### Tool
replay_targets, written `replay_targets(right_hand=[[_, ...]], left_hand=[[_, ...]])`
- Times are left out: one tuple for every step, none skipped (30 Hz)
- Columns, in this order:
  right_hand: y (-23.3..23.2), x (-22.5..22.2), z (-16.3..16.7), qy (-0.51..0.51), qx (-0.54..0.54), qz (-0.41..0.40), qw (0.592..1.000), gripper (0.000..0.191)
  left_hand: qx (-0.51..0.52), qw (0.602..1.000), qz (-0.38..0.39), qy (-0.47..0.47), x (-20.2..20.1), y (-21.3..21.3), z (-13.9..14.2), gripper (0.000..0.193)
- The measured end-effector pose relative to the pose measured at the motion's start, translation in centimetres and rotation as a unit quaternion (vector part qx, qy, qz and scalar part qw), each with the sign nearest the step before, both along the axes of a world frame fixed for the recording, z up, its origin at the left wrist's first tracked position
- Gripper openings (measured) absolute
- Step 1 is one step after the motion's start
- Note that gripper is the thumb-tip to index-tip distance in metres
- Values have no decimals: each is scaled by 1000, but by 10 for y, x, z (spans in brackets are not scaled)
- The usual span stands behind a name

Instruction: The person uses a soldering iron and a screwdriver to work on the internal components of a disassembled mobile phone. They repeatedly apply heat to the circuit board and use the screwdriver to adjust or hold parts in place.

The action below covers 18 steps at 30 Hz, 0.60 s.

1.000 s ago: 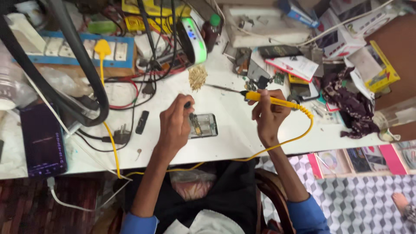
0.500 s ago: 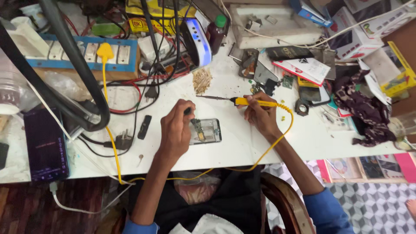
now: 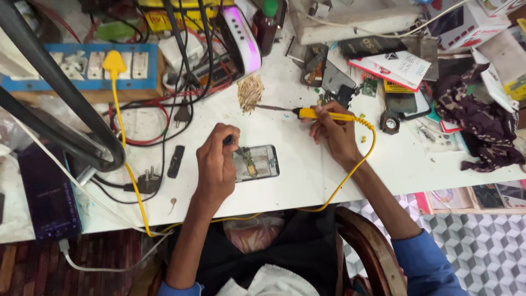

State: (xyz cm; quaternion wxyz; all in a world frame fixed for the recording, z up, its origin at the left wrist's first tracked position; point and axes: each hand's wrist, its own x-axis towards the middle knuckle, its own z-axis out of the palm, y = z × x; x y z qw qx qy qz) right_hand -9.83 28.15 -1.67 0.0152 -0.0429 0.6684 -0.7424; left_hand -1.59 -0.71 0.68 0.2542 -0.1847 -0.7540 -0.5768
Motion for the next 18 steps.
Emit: replay_targets(right_hand=[[0,-2,-2,-1,-17,-11,1000,22],[-1,-2,-5,-1,-35,-20,999,22],[-2,-4,-6,1,-53,-28,998,21],[-3,-4,-6,0,-44,-23,999,22],[-4,-4,-6,3,-33,-19,999,22],[-4,-4,-4,7,-21,-17,1000,23],[-4,-2,-1,9,-31,-38,999,21],[-4,0,2,11,-41,-57,997,21],[-5,0,5,12,-53,-75,996,21],[-5,-1,12,47,-58,-75,994,22],[-3,2,15,75,-61,-77,992,24],[0,11,16,95,-63,-81,990,26],[2,18,19,138,-39,-94,985,27],[4,23,23,183,-15,-105,977,28],[3,28,25,226,8,-114,967,30],[2,33,26,236,14,-137,962,29],[0,40,26,243,18,-158,957,28],[-4,50,22,243,23,-176,954,28]], left_hand=[[1,1000,-1,1,-1,0,0,14],[2,1000,-1,1,0,-1,0,14],[0,1000,2,-4,-1,-1,1,13],[-2,1000,6,-7,-1,-2,2,14],[-3,1000,8,-5,-2,-2,4,14],[-2,1000,8,2,-3,-1,5,14],[0,1000,10,8,-3,-1,7,14],[1,1000,12,14,-4,-1,8,14],[1,1000,14,17,-4,0,9,12],[1,1000,14,18,-4,0,9,11],[1,1000,12,13,-4,1,10,10],[0,1000,15,8,-2,1,9,10],[0,1000,18,3,-2,1,9,10],[1,1000,22,0,-3,1,8,11],[2,1000,18,13,-2,0,7,11],[1,1000,13,27,-3,-1,6,11],[0,999,11,38,-3,-3,5,12],[-6,999,20,38,-2,-5,4,12]])
